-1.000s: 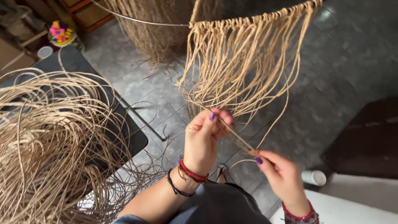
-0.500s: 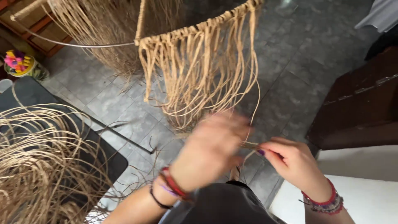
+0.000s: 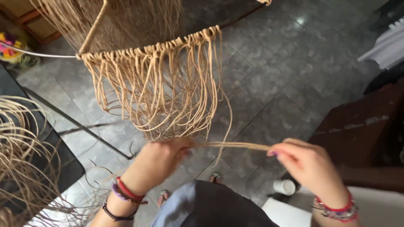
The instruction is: Weaving natural fiber strands onto a furniture frame
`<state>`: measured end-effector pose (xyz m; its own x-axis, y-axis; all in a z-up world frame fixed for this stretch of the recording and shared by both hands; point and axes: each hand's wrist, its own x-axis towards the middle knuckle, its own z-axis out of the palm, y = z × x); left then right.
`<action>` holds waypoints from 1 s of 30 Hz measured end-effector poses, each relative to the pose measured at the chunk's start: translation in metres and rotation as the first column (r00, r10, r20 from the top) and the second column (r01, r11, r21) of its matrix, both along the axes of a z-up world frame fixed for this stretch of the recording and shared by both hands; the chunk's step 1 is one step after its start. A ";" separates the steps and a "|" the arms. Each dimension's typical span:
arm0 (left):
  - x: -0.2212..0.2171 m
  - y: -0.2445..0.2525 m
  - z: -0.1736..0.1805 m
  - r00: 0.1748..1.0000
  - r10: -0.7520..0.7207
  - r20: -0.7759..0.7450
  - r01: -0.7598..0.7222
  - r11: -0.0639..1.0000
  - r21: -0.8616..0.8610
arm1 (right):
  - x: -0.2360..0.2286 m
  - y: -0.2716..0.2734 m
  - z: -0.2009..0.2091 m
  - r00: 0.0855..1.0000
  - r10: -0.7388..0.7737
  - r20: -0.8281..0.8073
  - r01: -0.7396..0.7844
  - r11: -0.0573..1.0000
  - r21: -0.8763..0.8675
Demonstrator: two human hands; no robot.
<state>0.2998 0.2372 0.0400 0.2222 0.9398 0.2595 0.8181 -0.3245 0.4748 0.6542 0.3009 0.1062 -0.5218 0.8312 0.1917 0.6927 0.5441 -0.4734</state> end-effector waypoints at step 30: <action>0.016 0.024 0.020 1.000 0.028 0.004 -0.027 0.988 -0.154 | -0.054 0.109 0.002 0.937 0.349 -0.013 -0.349 0.935 -0.059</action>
